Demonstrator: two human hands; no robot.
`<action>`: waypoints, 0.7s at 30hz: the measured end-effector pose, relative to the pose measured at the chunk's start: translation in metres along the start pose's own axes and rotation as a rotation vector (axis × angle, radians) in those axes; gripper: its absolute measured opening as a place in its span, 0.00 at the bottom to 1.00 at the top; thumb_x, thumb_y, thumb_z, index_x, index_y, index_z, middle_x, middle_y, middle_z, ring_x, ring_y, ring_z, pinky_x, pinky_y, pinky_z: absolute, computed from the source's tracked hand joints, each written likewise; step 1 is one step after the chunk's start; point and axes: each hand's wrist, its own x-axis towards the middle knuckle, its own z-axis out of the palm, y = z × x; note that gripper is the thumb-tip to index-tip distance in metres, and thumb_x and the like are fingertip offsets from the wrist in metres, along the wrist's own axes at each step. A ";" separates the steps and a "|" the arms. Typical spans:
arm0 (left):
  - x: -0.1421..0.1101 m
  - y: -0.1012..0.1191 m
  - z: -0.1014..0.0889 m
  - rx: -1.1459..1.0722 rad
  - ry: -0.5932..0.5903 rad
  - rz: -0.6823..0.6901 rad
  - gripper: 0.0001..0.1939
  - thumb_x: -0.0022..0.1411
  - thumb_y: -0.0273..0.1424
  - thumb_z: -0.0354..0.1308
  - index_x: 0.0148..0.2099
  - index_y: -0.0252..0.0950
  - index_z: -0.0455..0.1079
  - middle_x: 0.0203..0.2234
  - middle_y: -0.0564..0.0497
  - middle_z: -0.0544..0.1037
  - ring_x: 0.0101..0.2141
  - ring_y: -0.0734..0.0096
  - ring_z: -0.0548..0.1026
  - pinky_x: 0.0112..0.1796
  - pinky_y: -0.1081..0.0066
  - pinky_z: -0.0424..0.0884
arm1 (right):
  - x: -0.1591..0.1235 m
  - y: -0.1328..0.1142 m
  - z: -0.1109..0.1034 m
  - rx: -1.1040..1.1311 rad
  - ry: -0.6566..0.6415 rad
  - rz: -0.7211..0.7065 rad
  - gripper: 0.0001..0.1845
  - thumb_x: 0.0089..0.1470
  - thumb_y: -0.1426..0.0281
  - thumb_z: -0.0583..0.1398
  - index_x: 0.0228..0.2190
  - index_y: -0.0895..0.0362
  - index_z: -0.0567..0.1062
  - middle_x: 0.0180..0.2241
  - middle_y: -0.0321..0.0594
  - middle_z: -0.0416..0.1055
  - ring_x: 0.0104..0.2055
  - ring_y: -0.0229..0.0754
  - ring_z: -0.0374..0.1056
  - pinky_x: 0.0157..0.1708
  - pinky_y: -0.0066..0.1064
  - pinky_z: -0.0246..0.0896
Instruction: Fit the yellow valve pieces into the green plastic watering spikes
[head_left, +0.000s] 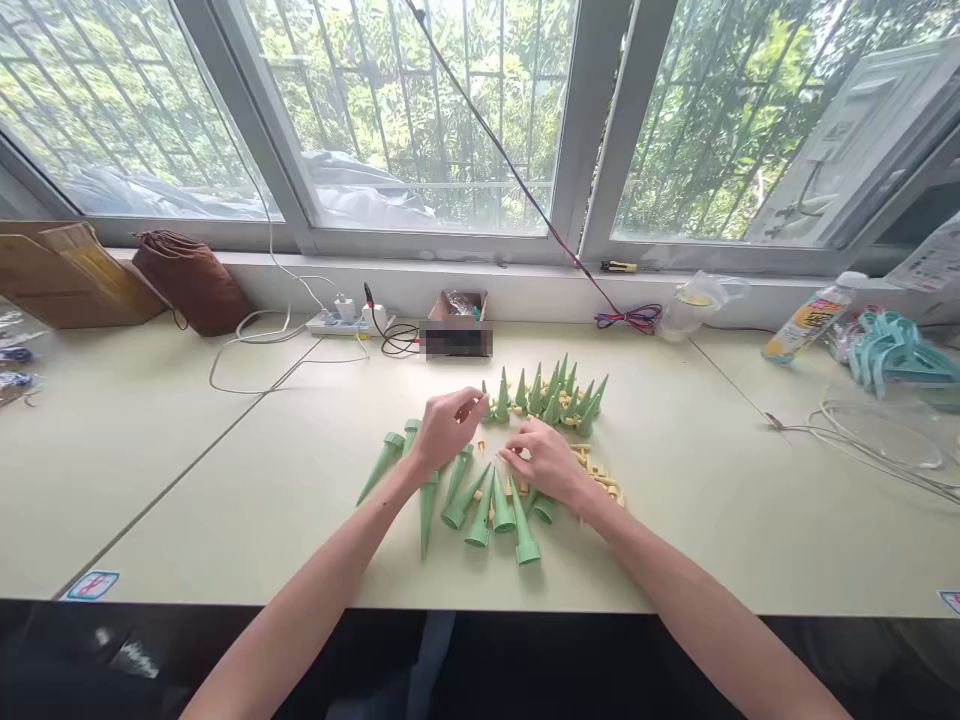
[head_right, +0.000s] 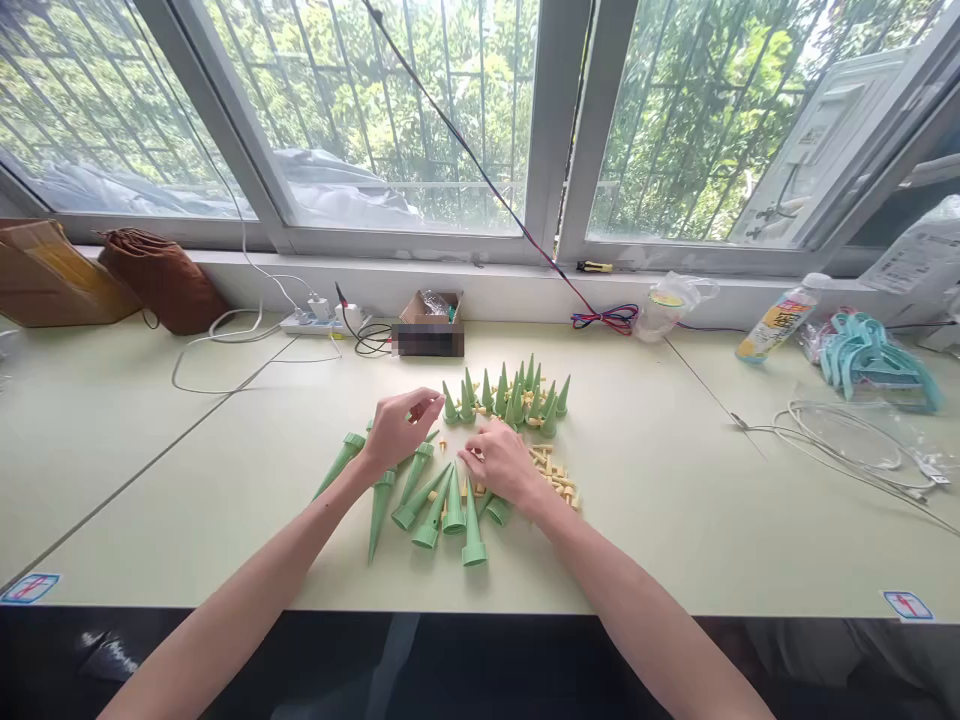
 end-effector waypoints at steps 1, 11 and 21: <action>0.001 0.002 -0.003 0.017 -0.011 -0.006 0.14 0.68 0.36 0.50 0.33 0.36 0.71 0.19 0.55 0.72 0.21 0.76 0.65 0.27 0.75 0.64 | 0.000 0.000 0.000 0.003 -0.022 0.000 0.11 0.59 0.67 0.63 0.28 0.58 0.81 0.28 0.41 0.70 0.33 0.41 0.65 0.33 0.32 0.60; -0.030 0.025 -0.036 0.387 -0.384 -0.232 0.10 0.66 0.31 0.49 0.40 0.38 0.72 0.29 0.49 0.79 0.27 0.65 0.74 0.29 0.70 0.63 | 0.001 -0.006 0.003 0.062 0.085 -0.066 0.14 0.62 0.68 0.60 0.27 0.58 0.79 0.27 0.39 0.68 0.32 0.39 0.63 0.33 0.30 0.59; -0.054 0.042 -0.025 0.605 -0.569 -0.341 0.09 0.62 0.28 0.56 0.46 0.36 0.66 0.31 0.46 0.79 0.31 0.56 0.77 0.26 0.69 0.59 | 0.002 -0.006 0.008 0.079 0.225 -0.227 0.17 0.63 0.68 0.58 0.23 0.58 0.76 0.24 0.37 0.66 0.29 0.37 0.61 0.31 0.29 0.58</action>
